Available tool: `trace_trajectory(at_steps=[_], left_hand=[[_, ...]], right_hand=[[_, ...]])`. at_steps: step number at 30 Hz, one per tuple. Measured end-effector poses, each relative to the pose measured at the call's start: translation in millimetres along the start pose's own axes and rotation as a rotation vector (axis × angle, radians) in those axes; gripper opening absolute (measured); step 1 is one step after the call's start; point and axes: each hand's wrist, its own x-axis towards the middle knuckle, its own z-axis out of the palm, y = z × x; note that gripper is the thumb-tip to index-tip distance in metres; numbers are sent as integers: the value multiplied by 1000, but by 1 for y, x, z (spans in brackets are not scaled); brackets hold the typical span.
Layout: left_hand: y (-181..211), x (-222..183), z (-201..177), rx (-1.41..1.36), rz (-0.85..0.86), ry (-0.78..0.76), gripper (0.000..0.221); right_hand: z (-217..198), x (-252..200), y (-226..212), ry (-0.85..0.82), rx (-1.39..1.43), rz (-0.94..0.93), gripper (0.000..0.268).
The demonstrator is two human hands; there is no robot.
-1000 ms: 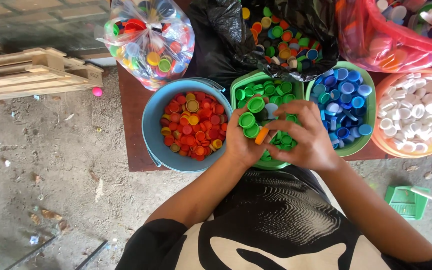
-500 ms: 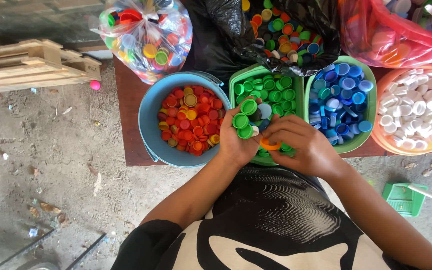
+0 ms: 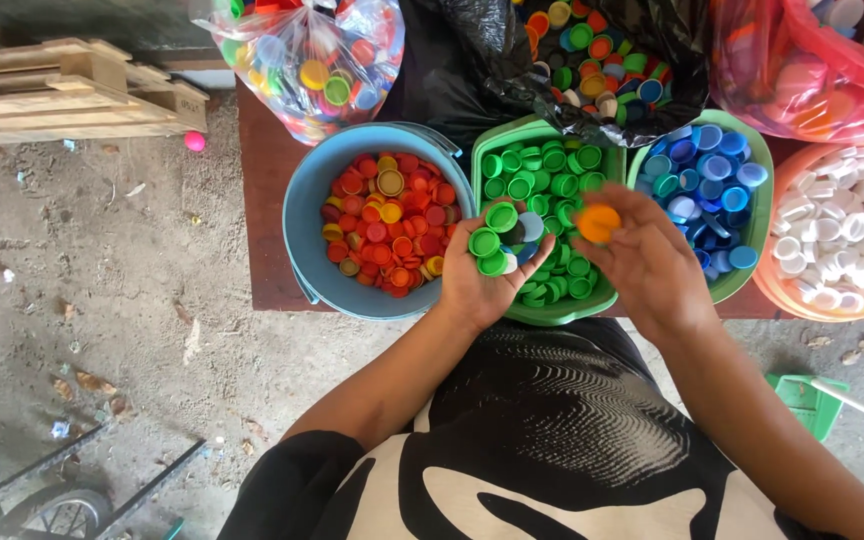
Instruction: The person sorts plastic bottle caps by color into separate containers. They pick up caps from a large black bag, separate them by hand, and place them into buckets or bowls designated for red, green, blue, and white caps.
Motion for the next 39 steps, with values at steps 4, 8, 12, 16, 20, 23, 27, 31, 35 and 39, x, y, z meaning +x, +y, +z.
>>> trace_trajectory(at_steps=[4, 8, 12, 16, 20, 23, 27, 31, 35, 39], left_hand=[[-9, 4, -7, -7, -47, 23, 35], [-16, 10, -18, 53, -73, -33, 35], [-20, 8, -23, 120, -144, 34, 38], [-23, 10, -15, 130, -190, 77, 37], [-20, 6, -17, 119, -159, 44, 33], [-18, 9, -15, 120, -144, 17, 32], [-24, 11, -27, 114, -141, -10, 35], [-24, 12, -29, 82, -135, -45, 39], [-19, 5, -21, 93, -147, -25, 38], [-15, 2, -16, 67, -125, 16, 32]], right_hand=[[37, -15, -27, -365, 46, -131, 59], [22, -2, -17, -347, -460, -380, 46], [41, 0, -24, -290, -1107, -526, 34], [26, 6, -14, -247, -1217, -628, 23], [12, 3, -17, -183, -1186, -673, 19], [13, 2, -21, -132, -1208, -750, 21], [43, 2, -19, -313, -1349, -870, 27], [42, 8, -10, -360, -1470, -894, 23], [25, 6, -21, -333, -1326, -827, 21], [23, 1, -35, -120, -1341, -815, 31]])
